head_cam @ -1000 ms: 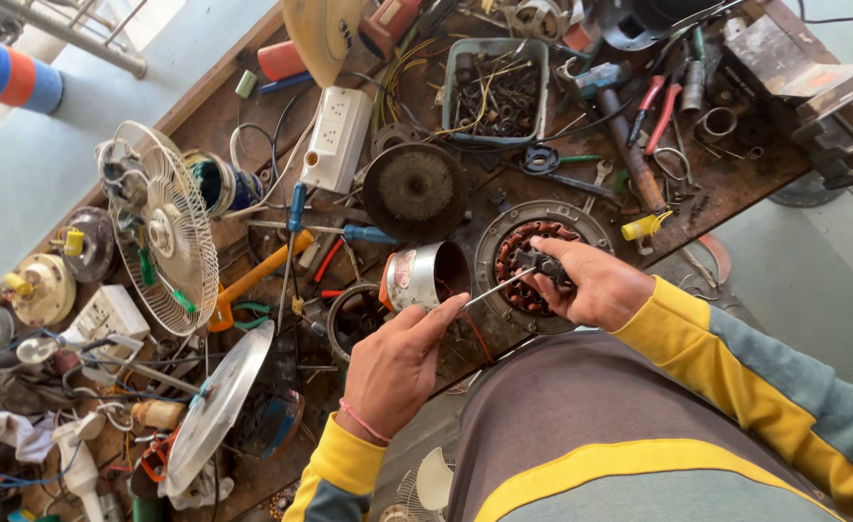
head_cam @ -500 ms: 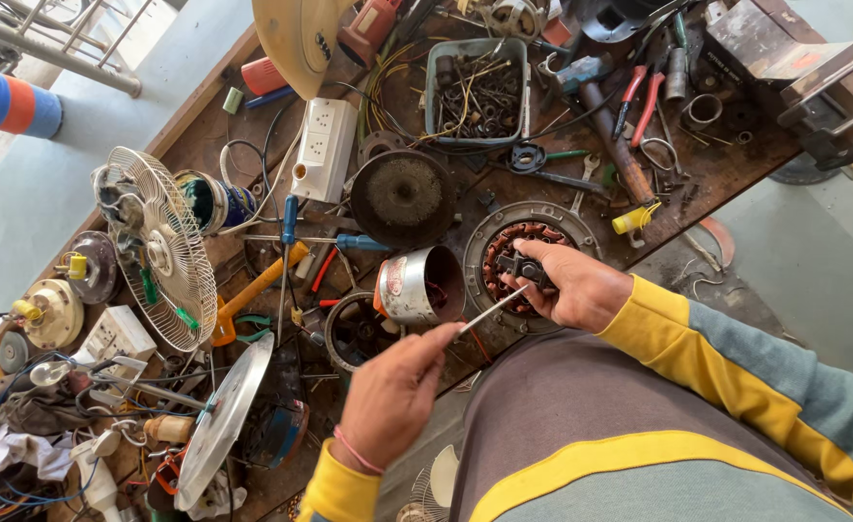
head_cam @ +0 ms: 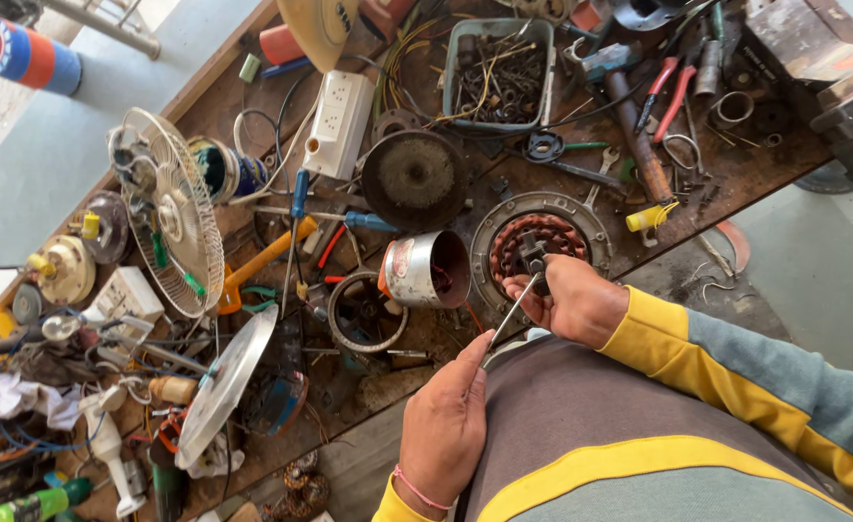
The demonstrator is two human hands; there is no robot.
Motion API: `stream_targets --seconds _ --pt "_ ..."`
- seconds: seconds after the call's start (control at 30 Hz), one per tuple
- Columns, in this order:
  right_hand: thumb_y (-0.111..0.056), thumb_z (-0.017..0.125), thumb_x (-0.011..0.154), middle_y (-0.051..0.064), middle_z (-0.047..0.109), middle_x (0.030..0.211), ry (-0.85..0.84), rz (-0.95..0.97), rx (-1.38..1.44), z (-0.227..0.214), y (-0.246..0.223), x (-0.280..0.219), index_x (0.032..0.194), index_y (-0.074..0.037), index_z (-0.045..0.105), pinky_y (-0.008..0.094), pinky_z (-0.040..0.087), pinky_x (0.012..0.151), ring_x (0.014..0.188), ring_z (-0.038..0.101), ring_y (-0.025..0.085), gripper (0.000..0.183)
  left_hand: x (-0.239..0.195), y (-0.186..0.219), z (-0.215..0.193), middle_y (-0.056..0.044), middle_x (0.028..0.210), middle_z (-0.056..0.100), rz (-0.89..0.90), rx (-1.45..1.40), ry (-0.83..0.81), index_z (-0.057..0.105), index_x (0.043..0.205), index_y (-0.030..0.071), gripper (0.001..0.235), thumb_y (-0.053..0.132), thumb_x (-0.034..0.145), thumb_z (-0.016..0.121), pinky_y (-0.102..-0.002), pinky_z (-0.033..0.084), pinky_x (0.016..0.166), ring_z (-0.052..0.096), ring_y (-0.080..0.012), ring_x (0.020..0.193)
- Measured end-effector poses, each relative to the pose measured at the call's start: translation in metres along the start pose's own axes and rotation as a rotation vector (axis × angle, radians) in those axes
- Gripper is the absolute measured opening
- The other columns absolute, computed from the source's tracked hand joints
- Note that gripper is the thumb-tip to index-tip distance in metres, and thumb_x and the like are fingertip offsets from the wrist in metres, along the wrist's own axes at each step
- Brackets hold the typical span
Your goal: The person works on a disassembled electrical motor stator, using a screwdriver to adjust or remove a central component. They handle the stator and a small black part, manipulating them with both hands on a cluttered workbench.
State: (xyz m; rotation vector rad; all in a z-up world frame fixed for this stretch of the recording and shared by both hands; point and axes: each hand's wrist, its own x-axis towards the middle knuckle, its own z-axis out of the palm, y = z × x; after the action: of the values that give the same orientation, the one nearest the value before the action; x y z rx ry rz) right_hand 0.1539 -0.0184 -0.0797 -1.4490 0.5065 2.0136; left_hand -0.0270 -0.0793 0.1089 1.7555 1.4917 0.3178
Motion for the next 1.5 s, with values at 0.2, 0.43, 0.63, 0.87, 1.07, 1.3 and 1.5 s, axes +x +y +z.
stream_targets --seconds 0.2,0.43,0.63,0.87,1.07,1.3,1.5 --pt "-0.010 0.027 0.105 0.015 0.074 0.095 0.020 -0.018 0.056 0.005 -0.001 0.001 0.105 0.002 0.059 0.024 0.058 0.056 0.073 0.072 0.018 0.035 -0.005 0.007 -0.001 -0.017 0.110 0.076 -0.043 -0.032 0.041 0.065 0.134 0.012 0.039 0.010 0.096 0.059 -0.037 0.058 0.079 0.076 -0.0334 0.094" --pt "0.002 0.022 0.096 0.020 0.074 0.102 0.003 0.012 0.042 0.009 -0.005 -0.008 0.108 0.004 0.057 0.025 0.060 0.060 0.077 0.072 0.020 0.037 -0.008 0.017 0.002 -0.017 0.109 0.076 -0.069 -0.044 0.065 0.066 0.133 0.012 0.038 0.010 0.096 0.059 -0.036 0.059 0.078 0.077 -0.0313 0.093" --pt "0.013 0.022 0.088 0.024 0.072 0.112 0.006 0.028 0.058 0.005 -0.004 -0.008 0.113 0.006 0.050 0.026 0.059 0.063 0.086 0.074 0.024 0.038 -0.009 0.022 0.012 -0.016 0.109 0.076 -0.056 -0.049 0.074 0.066 0.133 0.012 0.037 0.010 0.097 0.058 -0.035 0.059 0.079 0.077 -0.0302 0.094" --pt "0.009 0.023 0.092 0.022 0.074 0.107 -0.025 0.030 0.045 0.004 -0.007 -0.004 0.108 0.005 0.052 0.025 0.060 0.060 0.082 0.073 0.022 0.033 -0.009 0.020 0.011 -0.016 0.108 0.077 -0.067 -0.084 0.087 0.066 0.133 0.011 0.038 0.009 0.096 0.059 -0.034 0.059 0.076 0.079 -0.0275 0.090" --pt "0.005 0.021 0.097 0.019 0.074 0.103 -0.001 0.027 0.044 0.004 -0.005 0.005 0.113 0.006 0.056 0.025 0.061 0.058 0.079 0.075 0.022 0.039 -0.004 0.020 0.013 -0.017 0.104 0.076 -0.047 -0.061 0.098 0.066 0.132 0.010 0.038 0.008 0.095 0.060 -0.034 0.058 0.074 0.077 -0.0277 0.085" --pt "-0.014 0.037 0.102 0.010 0.075 0.094 -0.133 0.020 0.014 -0.004 -0.017 -0.007 0.112 -0.006 0.067 0.025 0.058 0.053 0.074 0.075 0.020 0.033 0.015 0.012 0.022 -0.015 0.096 0.072 0.093 -0.129 0.103 0.065 0.131 0.004 0.033 0.006 0.100 0.059 -0.032 0.056 0.073 0.072 -0.0233 0.081" --pt "-0.026 0.057 0.104 0.004 0.066 0.082 -0.116 -0.083 -0.044 -0.001 -0.040 -0.046 0.111 -0.010 0.058 0.032 0.069 0.062 0.058 0.053 0.011 0.018 0.021 0.004 0.027 -0.005 0.075 0.059 -0.063 -0.326 -0.016 0.067 0.131 0.002 0.032 0.007 0.101 0.060 -0.026 0.047 0.061 0.052 -0.0098 0.067"
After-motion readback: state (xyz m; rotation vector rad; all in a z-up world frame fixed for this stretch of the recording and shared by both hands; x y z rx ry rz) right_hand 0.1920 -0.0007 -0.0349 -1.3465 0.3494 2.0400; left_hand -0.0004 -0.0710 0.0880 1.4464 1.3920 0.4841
